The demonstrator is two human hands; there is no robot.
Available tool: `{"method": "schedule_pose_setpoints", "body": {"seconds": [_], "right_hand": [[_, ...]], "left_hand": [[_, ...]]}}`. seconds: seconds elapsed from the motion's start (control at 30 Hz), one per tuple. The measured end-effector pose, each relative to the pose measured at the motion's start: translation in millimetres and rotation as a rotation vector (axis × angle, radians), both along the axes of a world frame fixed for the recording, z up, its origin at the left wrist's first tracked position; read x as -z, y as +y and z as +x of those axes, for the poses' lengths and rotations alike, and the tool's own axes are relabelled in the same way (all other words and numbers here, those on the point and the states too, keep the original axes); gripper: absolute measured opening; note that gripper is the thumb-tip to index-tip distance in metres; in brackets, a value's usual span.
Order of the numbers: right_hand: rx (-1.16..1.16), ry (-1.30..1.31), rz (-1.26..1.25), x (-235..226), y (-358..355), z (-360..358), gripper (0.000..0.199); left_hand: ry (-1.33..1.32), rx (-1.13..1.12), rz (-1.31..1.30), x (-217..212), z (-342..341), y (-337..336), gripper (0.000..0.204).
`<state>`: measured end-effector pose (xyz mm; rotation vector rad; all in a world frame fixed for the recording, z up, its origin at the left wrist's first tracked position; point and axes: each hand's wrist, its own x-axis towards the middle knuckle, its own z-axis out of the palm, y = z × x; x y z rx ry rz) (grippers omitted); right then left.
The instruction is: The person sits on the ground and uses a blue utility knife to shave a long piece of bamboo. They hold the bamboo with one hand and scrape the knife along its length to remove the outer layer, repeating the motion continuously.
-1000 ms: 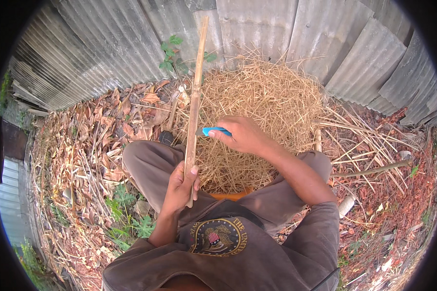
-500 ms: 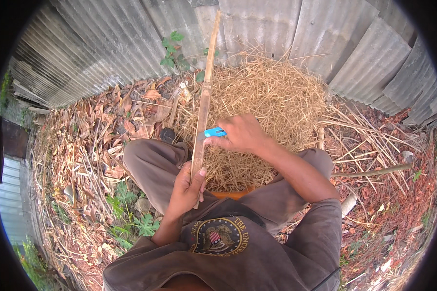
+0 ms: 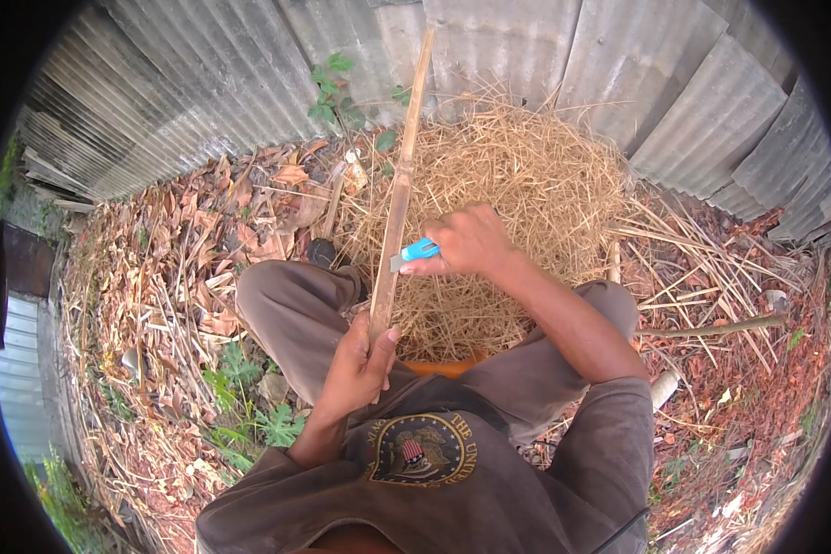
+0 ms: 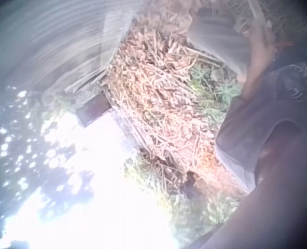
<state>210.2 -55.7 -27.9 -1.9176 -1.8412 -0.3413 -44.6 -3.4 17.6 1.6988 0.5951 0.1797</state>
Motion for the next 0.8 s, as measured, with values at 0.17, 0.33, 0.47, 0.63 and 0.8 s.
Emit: {"method": "schedule_pose_setpoints", "body": {"seconds": [0.17, 0.33, 0.47, 0.63, 0.8], "right_hand": [[-0.024, -0.059, 0.078, 1.1, 4.2, 6.8, 0.069], [0.163, -0.076, 0.046, 9.7, 10.6, 39.3, 0.072], [0.22, -0.102, -0.022, 10.6, 13.3, 53.4, 0.074], [0.123, -0.21, -0.062, 23.8, 15.0, 64.0, 0.074], [0.134, -0.195, -0.249, 22.5, 20.8, 55.3, 0.076]], "left_hand": [[-0.018, 0.04, 0.053, 7.4, 0.0, 3.5, 0.023], [0.03, 0.027, -0.108, -0.4, -2.4, -6.6, 0.019], [0.051, 0.016, -0.233, 1.0, -7.2, -14.6, 0.019], [-0.006, 0.132, 0.353, 34.8, -21.6, 16.6, 0.023], [0.286, 0.204, 0.852, 17.3, -30.5, 38.2, 0.021]]}}
